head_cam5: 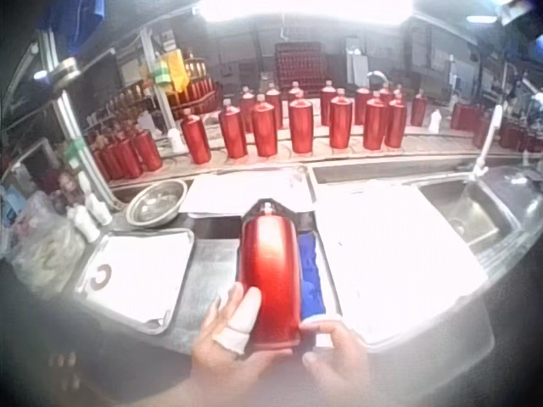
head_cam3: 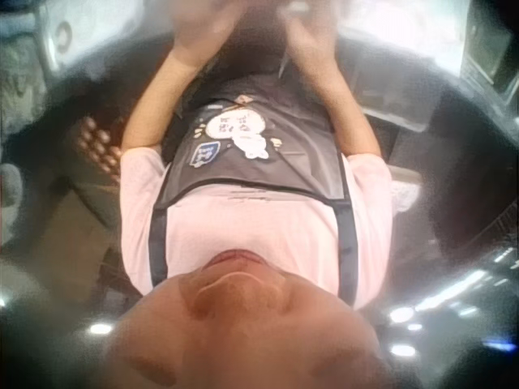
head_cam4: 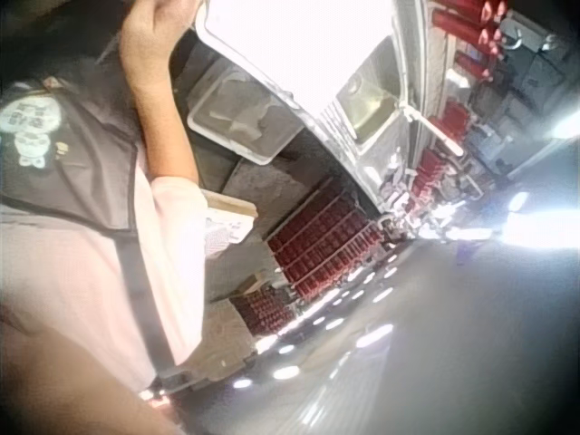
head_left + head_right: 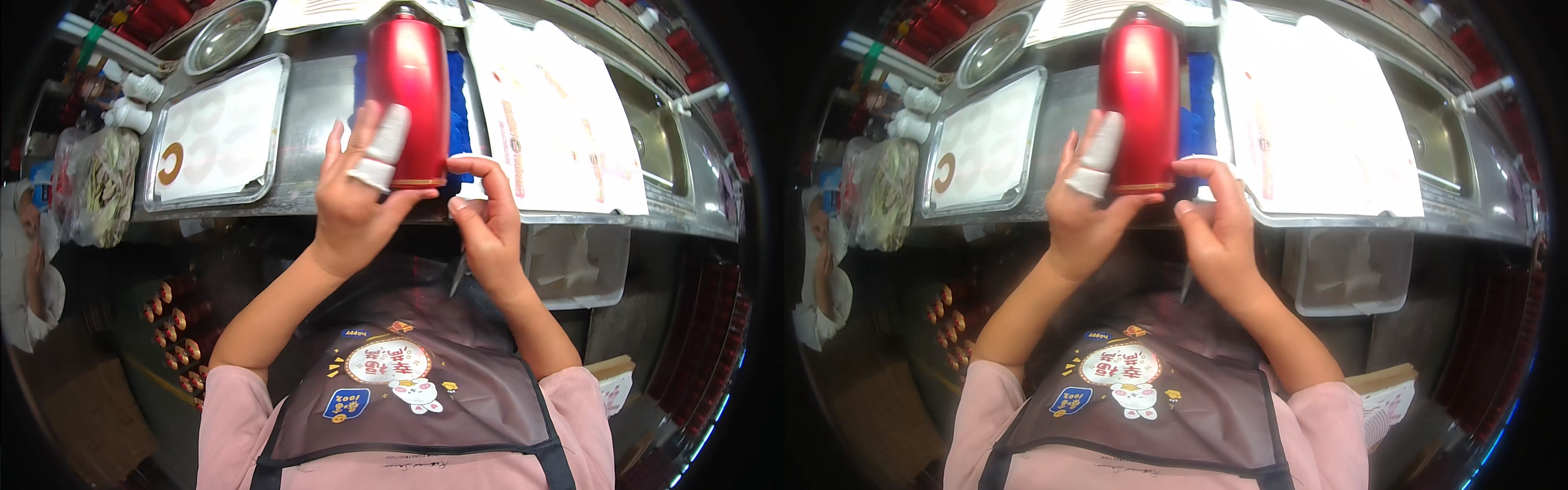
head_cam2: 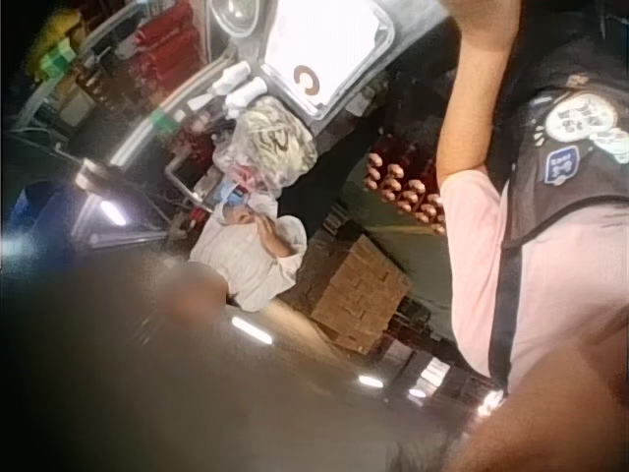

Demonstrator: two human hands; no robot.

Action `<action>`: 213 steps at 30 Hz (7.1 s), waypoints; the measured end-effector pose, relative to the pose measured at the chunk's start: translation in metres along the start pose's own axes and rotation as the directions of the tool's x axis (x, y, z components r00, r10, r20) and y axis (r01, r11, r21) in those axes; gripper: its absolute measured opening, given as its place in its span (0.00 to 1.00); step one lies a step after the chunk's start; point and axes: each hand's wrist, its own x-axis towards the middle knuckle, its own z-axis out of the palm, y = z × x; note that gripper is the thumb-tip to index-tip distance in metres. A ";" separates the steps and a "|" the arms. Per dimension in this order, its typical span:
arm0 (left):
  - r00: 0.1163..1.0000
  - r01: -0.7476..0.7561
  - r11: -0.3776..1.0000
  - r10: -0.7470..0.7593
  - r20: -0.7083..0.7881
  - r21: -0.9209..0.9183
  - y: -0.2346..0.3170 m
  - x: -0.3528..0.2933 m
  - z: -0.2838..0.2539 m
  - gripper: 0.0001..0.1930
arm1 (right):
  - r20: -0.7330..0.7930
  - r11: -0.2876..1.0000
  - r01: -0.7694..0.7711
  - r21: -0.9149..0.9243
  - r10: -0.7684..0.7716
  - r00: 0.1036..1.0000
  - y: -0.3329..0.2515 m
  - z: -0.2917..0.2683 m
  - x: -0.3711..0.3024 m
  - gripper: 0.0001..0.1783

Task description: The person applies a gold circular sticker to the neck of a red bottle, then uses a black tool to smooth it. They then apply a long rectangular label to the body of the bottle, smoothing it with their fingers. Finally, they place the finished bottle on a nearby rack.

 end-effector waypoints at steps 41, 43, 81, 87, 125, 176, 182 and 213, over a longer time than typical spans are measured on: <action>0.995 0.003 0.998 -0.009 0.099 0.061 0.000 -0.044 -0.013 0.25 | -0.116 0.933 0.299 -0.200 -0.326 0.938 0.008 0.020 0.018 0.20; 0.993 -0.006 0.997 -0.004 0.121 0.078 0.000 -0.044 -0.014 0.25 | -0.137 0.907 0.323 -0.270 -0.368 0.920 0.007 0.023 0.016 0.21; 0.951 -0.283 0.897 0.216 0.221 0.340 0.036 0.003 -0.002 0.14 | -0.150 0.976 0.184 -0.118 -0.201 0.968 0.011 -0.014 -0.015 0.18; 0.995 -0.092 0.978 0.081 0.065 0.188 0.018 -0.009 -0.023 0.33 | 0.259 0.739 0.582 -0.339 -0.521 0.813 0.004 0.011 -0.022 0.26; 0.972 0.203 0.977 -0.194 0.131 -0.064 -0.015 -0.030 -0.007 0.44 | 0.389 0.790 0.594 -0.152 -0.505 0.771 -0.039 0.009 0.000 0.11; 0.639 0.679 0.647 -0.753 -0.156 -0.346 -0.024 -0.085 -0.043 0.30 | -0.012 0.599 -0.001 -0.801 -0.016 1.000 0.029 -0.303 0.378 0.22; 0.677 0.639 0.669 -0.723 -0.137 -0.380 -0.030 -0.082 -0.044 0.29 | -0.065 0.607 0.115 -0.786 -0.266 0.962 0.018 -0.291 0.362 0.09; 0.738 0.597 0.689 -0.672 -0.055 -0.410 -0.038 -0.036 -0.068 0.15 | -0.525 0.914 -0.145 -0.380 -0.084 0.847 0.002 -0.458 0.193 0.07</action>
